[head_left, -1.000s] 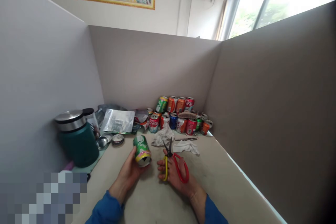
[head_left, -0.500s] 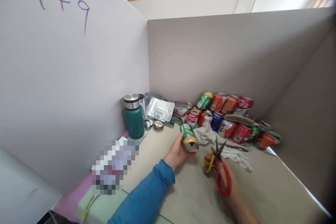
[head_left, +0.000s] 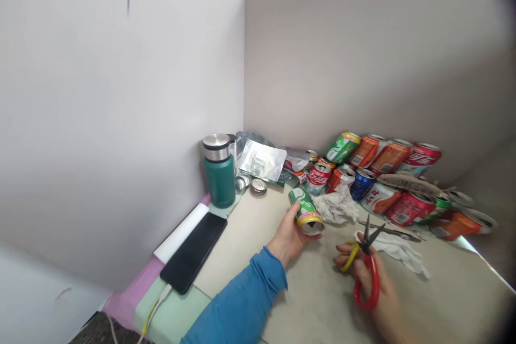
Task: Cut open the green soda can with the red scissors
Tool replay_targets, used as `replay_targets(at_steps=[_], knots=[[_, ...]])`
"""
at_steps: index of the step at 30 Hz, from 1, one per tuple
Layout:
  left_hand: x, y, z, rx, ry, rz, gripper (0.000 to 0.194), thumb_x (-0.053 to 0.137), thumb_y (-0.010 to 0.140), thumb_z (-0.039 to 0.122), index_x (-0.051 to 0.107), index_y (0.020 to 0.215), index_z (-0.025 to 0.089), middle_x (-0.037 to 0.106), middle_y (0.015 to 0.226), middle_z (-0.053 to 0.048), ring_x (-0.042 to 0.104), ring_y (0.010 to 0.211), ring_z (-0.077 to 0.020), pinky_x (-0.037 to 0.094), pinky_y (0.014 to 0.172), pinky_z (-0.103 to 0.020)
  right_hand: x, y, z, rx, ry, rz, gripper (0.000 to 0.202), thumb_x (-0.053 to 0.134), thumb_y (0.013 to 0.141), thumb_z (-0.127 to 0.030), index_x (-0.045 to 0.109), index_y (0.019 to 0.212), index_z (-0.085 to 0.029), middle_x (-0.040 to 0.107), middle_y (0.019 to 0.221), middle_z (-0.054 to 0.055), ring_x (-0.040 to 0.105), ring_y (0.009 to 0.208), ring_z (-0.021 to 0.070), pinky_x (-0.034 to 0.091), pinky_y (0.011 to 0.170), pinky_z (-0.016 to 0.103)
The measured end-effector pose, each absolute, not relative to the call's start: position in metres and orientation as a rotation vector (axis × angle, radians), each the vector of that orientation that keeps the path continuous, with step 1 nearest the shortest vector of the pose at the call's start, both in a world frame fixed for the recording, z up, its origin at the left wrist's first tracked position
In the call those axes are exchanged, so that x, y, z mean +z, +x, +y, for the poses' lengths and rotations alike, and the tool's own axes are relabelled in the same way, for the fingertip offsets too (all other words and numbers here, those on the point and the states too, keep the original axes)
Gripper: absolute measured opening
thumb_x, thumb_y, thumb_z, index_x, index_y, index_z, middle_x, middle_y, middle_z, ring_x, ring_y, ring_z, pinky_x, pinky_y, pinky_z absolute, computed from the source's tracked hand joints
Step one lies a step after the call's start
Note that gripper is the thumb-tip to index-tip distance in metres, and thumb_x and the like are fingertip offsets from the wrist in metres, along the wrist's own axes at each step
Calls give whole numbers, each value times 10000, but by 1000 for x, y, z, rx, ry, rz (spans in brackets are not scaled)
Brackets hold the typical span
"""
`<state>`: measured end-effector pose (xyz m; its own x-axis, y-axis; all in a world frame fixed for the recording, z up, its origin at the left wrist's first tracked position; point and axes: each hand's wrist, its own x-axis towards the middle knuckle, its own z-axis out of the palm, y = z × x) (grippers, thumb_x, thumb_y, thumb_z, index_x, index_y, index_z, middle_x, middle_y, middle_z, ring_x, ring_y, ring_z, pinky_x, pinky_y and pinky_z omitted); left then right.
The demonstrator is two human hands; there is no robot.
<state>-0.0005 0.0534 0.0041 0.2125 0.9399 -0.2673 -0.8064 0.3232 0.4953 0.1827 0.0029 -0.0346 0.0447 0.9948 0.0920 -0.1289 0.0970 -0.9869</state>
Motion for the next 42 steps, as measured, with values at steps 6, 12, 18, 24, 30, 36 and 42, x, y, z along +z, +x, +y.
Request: replay_targets(at_steps=[6,12,18,24,30,36,42], knots=[[12,-3,54,1249,235,588,487,467,943,534,645,953,81,700,777,-99,677,633,-199,541,603,-316,-20,174,8,1068,-1205,-1074,609,783,591,-696,572,884,-205,725,743,82,661,612,229,532,598,357],[15,-4,53,1178,231,655,515,451,944,558,639,1014,84,727,795,-123,705,667,-209,594,627,-333,-7,173,-5,1136,-1093,-1167,541,703,743,-638,585,990,-171,667,724,35,619,571,174,466,528,280],[15,-1,50,1194,243,668,523,449,944,563,646,1010,83,728,783,-115,710,681,-198,607,655,-321,-16,156,-29,1604,-755,-1395,483,612,874,-596,552,1079,-163,644,780,34,592,520,122,426,489,236],[19,2,47,1209,303,738,538,429,952,558,654,974,70,723,766,-115,702,649,-197,605,663,-327,-18,146,-30,1672,-741,-1349,487,556,907,-613,532,1080,-158,625,732,11,557,446,90,374,429,199],[22,9,43,1234,393,764,417,482,955,482,650,901,104,701,721,-78,665,581,-171,577,599,-300,-10,146,-29,1607,-798,-1351,436,542,916,-606,527,874,-173,592,707,0,539,441,86,404,426,208],[16,17,42,1160,470,770,394,505,944,474,645,872,114,683,724,-72,649,588,-164,540,561,-269,-9,145,-26,1535,-865,-1258,414,581,890,-607,527,868,-197,585,710,-15,495,420,70,364,390,196],[16,20,38,1136,493,757,431,501,936,513,660,893,115,693,753,-89,655,627,-170,546,615,-271,-13,142,-25,1528,-871,-1193,409,562,900,-604,518,839,-202,568,682,-26,486,399,73,350,369,199]])
